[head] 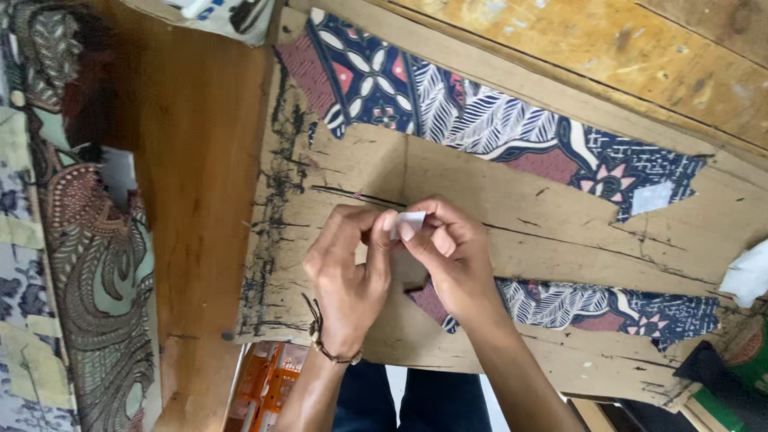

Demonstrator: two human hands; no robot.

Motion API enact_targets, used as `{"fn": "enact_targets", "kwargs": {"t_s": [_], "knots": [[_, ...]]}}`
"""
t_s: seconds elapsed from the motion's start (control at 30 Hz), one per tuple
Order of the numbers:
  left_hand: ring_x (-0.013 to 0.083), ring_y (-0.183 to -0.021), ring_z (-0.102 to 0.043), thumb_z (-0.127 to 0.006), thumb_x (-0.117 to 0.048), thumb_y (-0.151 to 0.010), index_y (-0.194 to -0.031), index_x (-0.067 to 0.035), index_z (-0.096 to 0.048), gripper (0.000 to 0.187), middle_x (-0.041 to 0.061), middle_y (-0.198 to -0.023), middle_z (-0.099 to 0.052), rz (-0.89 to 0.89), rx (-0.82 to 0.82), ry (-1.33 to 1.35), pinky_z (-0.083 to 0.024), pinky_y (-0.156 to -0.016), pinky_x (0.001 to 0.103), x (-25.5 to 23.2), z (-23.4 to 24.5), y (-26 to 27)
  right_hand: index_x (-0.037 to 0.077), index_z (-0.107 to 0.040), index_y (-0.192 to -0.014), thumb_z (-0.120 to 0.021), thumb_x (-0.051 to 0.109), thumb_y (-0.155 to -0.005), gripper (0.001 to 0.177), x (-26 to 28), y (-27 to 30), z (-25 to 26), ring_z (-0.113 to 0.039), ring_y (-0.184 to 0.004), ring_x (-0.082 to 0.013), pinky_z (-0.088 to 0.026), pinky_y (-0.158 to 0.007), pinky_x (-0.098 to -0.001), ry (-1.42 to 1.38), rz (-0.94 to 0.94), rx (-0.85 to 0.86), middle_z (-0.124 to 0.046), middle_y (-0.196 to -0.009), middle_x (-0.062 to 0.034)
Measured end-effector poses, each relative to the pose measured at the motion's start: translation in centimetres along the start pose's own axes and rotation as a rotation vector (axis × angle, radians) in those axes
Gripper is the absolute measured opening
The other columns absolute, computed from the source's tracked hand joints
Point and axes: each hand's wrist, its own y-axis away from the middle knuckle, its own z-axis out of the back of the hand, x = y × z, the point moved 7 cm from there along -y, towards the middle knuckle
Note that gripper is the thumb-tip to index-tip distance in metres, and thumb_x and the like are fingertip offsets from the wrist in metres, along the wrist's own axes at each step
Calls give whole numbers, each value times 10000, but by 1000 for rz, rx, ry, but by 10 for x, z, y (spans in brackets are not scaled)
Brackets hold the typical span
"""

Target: The person places a patterned fabric piece on a wooden table, then repeatedly tears small white paper pieces and sticks them onto the fabric. The person handles the fabric and paper pieces one at a time, arranging them on the table.

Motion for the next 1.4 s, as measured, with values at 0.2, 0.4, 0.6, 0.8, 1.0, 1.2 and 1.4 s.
{"fn": "enact_targets", "kwargs": {"t_s": [0.2,0.4,0.6,0.8,1.0,1.2,1.4], "knots": [[158,-801,-683,-699,-38,-1003,-1026,10,-678,57,102,-948,-700,72,-45,5,-544,-704,284,16,12,-15,-16,-653,-1088,-636,-13,-1023,68,23,-29,-25,-663,-907,-83,-534,-798,-221,252,204,-35,-694,-1004,-50],[144,-690,-644,-692,-38,-992,-1034,3,-693,60,92,-904,-695,169,0,-45,-507,-608,296,31,16,-43,10,-695,-1037,-676,-87,-949,132,75,-85,-54,-712,-816,-158,-568,-704,-274,876,581,140,-696,-975,-103],[212,-890,-698,-709,-31,-993,-1112,10,-648,140,121,-1040,-676,41,-86,-87,-551,-789,334,27,33,-60,-24,-680,-1153,-715,-82,-919,243,102,-127,-82,-719,-743,-194,-556,-644,-318,987,603,276,-710,-897,-146],[289,-1190,-573,-729,-44,-979,-1294,-22,-641,329,124,-1292,-606,-119,-64,-317,-477,-1029,447,29,28,-67,-22,-654,-1178,-719,-76,-858,331,108,-144,-99,-713,-672,-221,-532,-599,-353,1056,611,336,-704,-806,-140],[309,-1307,-501,-714,-136,-993,-1386,-34,-604,420,78,-1503,-524,-221,9,-466,-384,-1123,496,35,17,-71,-16,-634,-1152,-714,-66,-844,323,105,-149,-97,-718,-656,-224,-536,-597,-359,1087,577,352,-697,-762,-129],[312,-1292,-509,-717,-180,-984,-1364,-47,-610,417,66,-1490,-537,-219,37,-508,-380,-1102,509,34,15,-73,-3,-616,-1170,-734,-58,-825,368,110,-147,-100,-715,-706,-272,-539,-630,-377,1102,646,302,-681,-769,-137],[347,-1267,-509,-742,-245,-1031,-1347,-43,-624,393,83,-1478,-542,-197,85,-562,-385,-1068,510,32,13,-75,-13,-555,-1249,-735,-19,-949,350,122,-87,-54,-704,-935,-303,-553,-790,-389,975,738,49,-635,-1076,-193]]}}
